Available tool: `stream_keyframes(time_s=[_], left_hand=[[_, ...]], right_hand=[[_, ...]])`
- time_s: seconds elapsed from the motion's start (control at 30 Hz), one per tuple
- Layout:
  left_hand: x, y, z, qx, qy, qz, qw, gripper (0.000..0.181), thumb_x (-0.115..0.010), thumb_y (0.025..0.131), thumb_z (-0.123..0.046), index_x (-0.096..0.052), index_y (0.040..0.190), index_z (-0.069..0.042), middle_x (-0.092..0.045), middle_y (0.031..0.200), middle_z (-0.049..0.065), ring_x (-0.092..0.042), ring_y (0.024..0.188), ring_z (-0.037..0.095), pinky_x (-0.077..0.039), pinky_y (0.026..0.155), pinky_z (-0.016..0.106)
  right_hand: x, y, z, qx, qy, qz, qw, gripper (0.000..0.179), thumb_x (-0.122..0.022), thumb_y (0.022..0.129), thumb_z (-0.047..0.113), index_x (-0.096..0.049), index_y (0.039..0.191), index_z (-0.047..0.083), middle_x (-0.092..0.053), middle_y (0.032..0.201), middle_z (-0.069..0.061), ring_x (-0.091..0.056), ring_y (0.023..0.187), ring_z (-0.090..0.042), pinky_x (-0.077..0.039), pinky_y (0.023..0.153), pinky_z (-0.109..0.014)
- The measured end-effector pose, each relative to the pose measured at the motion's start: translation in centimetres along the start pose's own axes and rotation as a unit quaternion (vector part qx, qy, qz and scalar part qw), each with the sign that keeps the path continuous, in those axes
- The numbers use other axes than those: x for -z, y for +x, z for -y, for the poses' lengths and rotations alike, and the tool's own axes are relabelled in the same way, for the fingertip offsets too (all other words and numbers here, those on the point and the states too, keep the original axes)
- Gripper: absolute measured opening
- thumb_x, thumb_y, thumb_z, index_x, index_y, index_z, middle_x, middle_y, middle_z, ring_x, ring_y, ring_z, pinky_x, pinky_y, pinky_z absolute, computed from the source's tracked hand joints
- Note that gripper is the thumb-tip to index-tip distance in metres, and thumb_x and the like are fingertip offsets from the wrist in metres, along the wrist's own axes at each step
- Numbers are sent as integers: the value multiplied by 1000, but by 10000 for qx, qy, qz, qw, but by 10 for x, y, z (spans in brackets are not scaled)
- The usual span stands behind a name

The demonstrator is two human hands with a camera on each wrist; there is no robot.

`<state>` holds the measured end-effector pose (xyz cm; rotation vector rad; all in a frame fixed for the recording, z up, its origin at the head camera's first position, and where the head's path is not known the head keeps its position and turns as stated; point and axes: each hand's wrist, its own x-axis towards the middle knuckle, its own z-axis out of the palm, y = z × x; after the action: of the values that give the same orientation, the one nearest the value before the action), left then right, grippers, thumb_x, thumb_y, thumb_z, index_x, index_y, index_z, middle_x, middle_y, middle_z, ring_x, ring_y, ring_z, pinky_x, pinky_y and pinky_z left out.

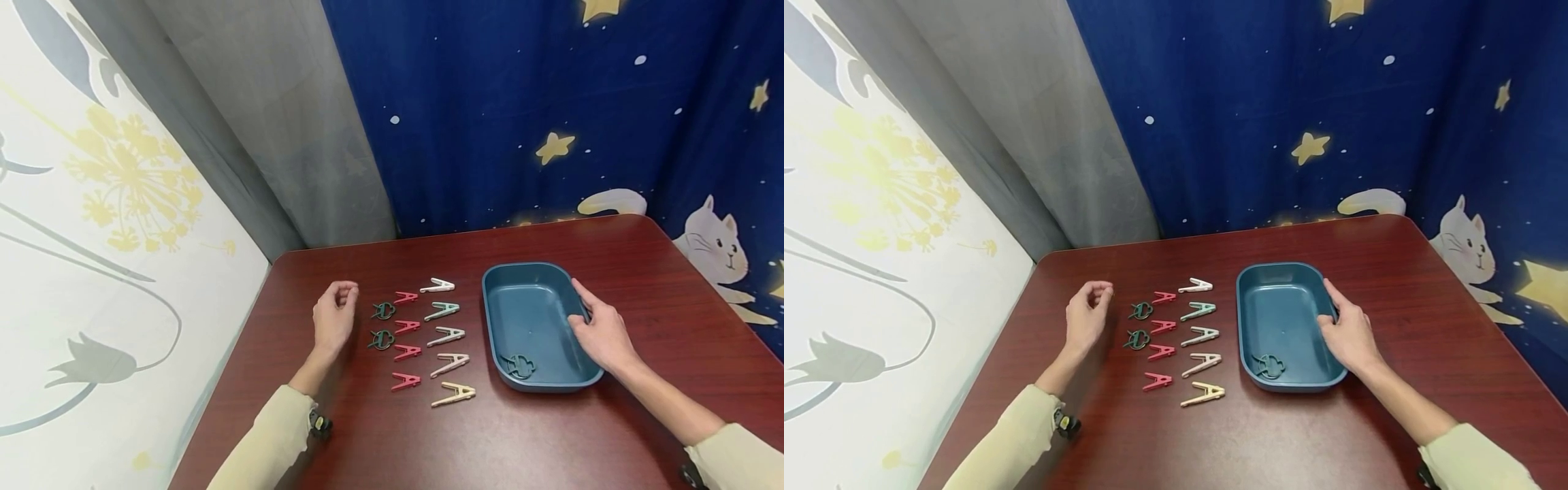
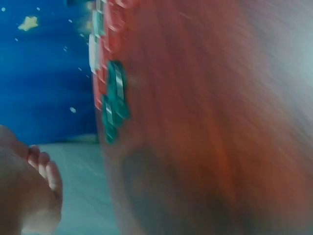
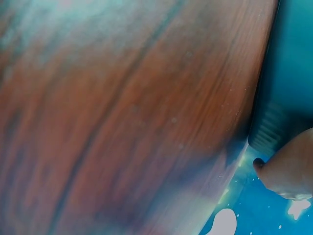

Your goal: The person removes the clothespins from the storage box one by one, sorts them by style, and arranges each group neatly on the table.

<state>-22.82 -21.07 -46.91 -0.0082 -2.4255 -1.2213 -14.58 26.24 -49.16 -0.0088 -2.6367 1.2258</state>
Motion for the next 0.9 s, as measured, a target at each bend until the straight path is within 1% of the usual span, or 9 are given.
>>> stream_keyframes(time_s=[0.1,0.17,0.27,0.4,0.53,0.63,0.7,0.77,0.9], left_hand=[[-10,2,-21,-454,-680,-191,9965,15,-71,104,-17,-74,117,-11,-76,102,1,-70,88,16,-52,75,21],[-19,2,-38,-834,-1131,-226,9898,19,-71,104,-12,-71,122,-8,-76,108,4,-69,93,19,-53,78,22],[-35,1,-62,-1472,-1695,-120,9744,31,-72,102,-7,-67,132,-7,-74,122,7,-70,106,22,-57,88,32],[-59,-4,-91,-2227,-2164,325,9500,48,-77,98,-3,-63,143,-8,-69,138,9,-67,123,28,-56,99,46],[-84,-12,-113,-3053,-1944,952,9273,64,-84,91,-4,-58,150,-6,-64,148,8,-60,136,25,-49,110,41],[-102,-19,-122,-3701,-1511,1441,9052,76,-89,88,-10,-53,154,-4,-59,154,7,-54,142,17,-43,116,34],[-113,-24,-127,-3987,-1318,1857,8884,83,-91,86,-14,-50,157,-4,-56,156,7,-51,144,13,-42,116,31],[-124,-29,-130,-4175,-1099,2186,8751,86,-93,84,-19,-51,156,-4,-58,154,6,-66,124,9,-50,106,26],[-142,-39,-135,-4233,-601,2950,8545,87,-94,82,-28,-53,157,-11,-62,150,3,-69,98,6,-52,91,17]], right_hand=[[0,0,1,8,2,6,10000,72,-56,98,-1,-32,166,5,-46,153,-37,-52,71,-26,-38,66,-26],[0,1,1,20,-6,5,10000,72,-56,98,-1,-32,166,5,-46,153,-36,-47,65,-23,-39,66,-27],[0,1,2,7,-6,12,10000,73,-56,98,-1,-32,166,5,-46,153,-36,-49,69,-24,-38,67,-27],[0,0,1,-8,22,10,10000,72,-57,98,-2,-32,165,4,-46,153,-37,-56,85,-32,-38,68,-24],[0,-1,0,1,57,13,10000,72,-56,98,-3,-32,165,3,-46,152,-37,-55,81,-30,-39,66,-24],[0,-1,0,-6,51,10,10000,73,-57,97,-3,-32,166,4,-46,152,-37,-52,76,-28,-39,66,-24],[0,-1,-1,-8,49,-3,10000,73,-57,97,-3,-32,165,4,-46,152,-37,-55,82,-30,-38,67,-24],[-1,-1,-2,-11,40,-8,10000,73,-57,97,-3,-32,166,4,-46,152,-37,-56,84,-31,-38,68,-24],[-2,0,-2,6,-5,-39,10000,73,-57,97,-3,-33,166,5,-47,152,-36,-55,81,-28,-37,68,-24]])
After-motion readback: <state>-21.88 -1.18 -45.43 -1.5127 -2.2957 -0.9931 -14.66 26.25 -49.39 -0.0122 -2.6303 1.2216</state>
